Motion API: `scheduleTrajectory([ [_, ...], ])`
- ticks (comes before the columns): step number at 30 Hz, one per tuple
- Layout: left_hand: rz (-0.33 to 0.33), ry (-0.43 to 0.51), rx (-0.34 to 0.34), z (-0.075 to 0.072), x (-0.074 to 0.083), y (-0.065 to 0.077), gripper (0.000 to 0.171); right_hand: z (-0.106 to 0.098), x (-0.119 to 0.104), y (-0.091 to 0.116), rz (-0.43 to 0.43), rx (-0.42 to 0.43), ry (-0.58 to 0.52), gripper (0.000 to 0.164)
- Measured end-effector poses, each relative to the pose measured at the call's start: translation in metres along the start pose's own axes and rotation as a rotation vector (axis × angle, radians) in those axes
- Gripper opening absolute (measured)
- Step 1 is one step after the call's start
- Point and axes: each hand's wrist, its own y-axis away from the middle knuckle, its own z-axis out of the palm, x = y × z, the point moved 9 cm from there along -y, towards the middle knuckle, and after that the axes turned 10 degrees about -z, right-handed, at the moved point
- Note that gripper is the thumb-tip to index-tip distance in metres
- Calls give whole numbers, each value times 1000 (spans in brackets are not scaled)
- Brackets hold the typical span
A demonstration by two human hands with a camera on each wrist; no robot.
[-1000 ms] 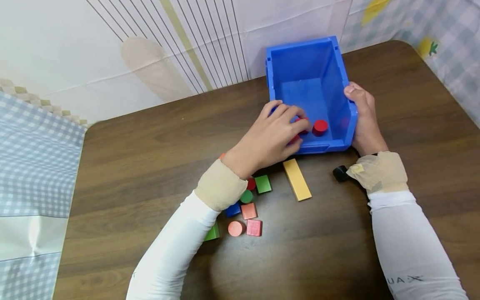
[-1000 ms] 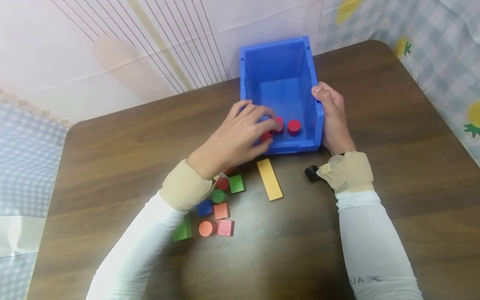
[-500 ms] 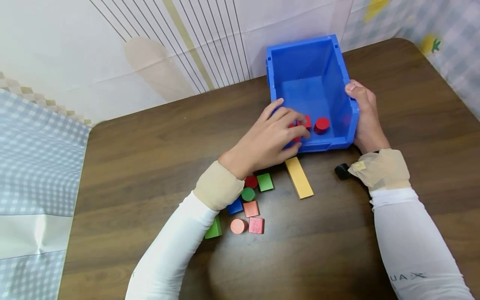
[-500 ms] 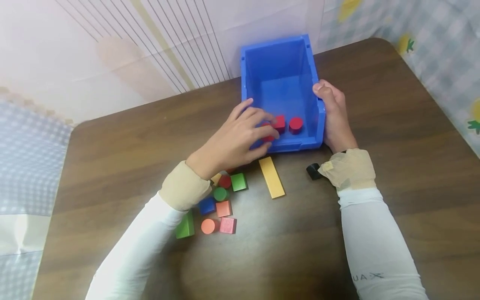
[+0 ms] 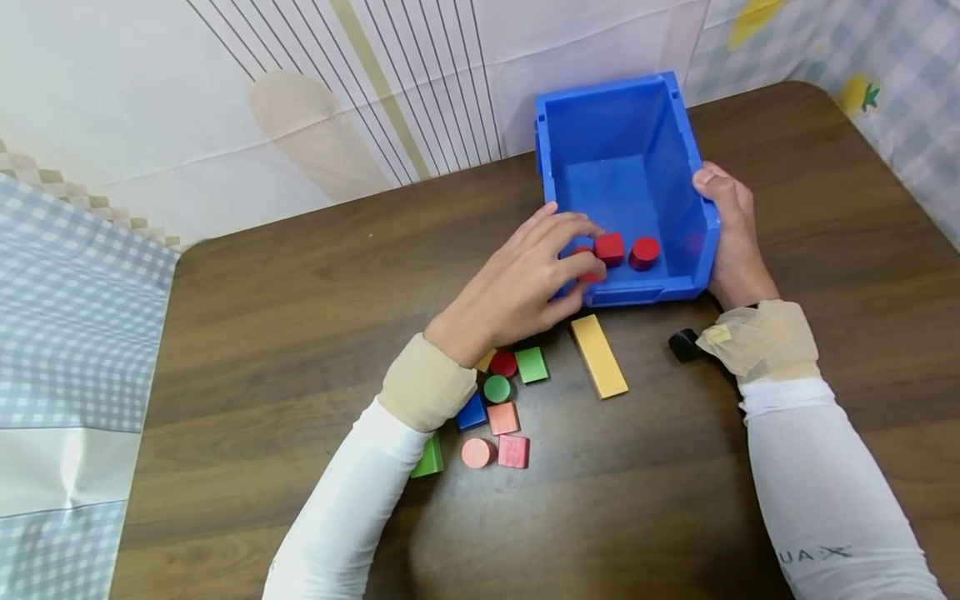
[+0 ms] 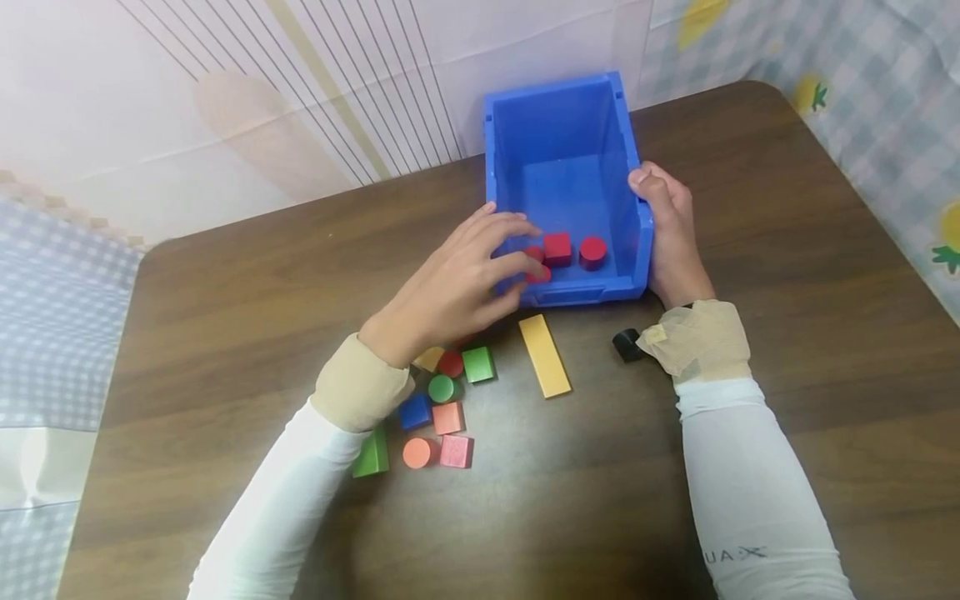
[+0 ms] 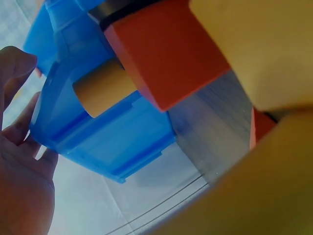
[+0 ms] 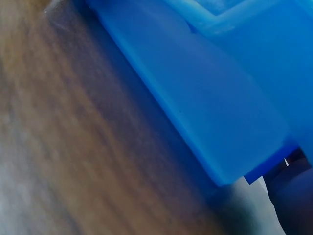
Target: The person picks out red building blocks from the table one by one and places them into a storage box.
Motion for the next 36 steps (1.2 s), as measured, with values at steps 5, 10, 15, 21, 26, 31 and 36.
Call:
scheduleTrajectory([
  [5,12,59,89,-7,5,6,22,-1,-1,0,-6,10,-10,45],
  [10,-13,57,100,-9,5,12,23,-1,-2,0,-3,9,-1,45],
  [15,-55,69,68,-9,5,18,26,-1,-1,1,12,4,-4,49],
  [21,-104,47,6,-5,4,27,30,2,1,4,20,-17,7,52],
  [26,-104,26,-19,-6,7,29,32,1,-2,6,6,-5,-8,50],
  [31,-109,27,-48,-8,10,32,32,-1,-5,9,9,5,-16,50],
  [36,-129,31,-71,-14,11,39,33,2,-6,9,10,-8,-22,49],
])
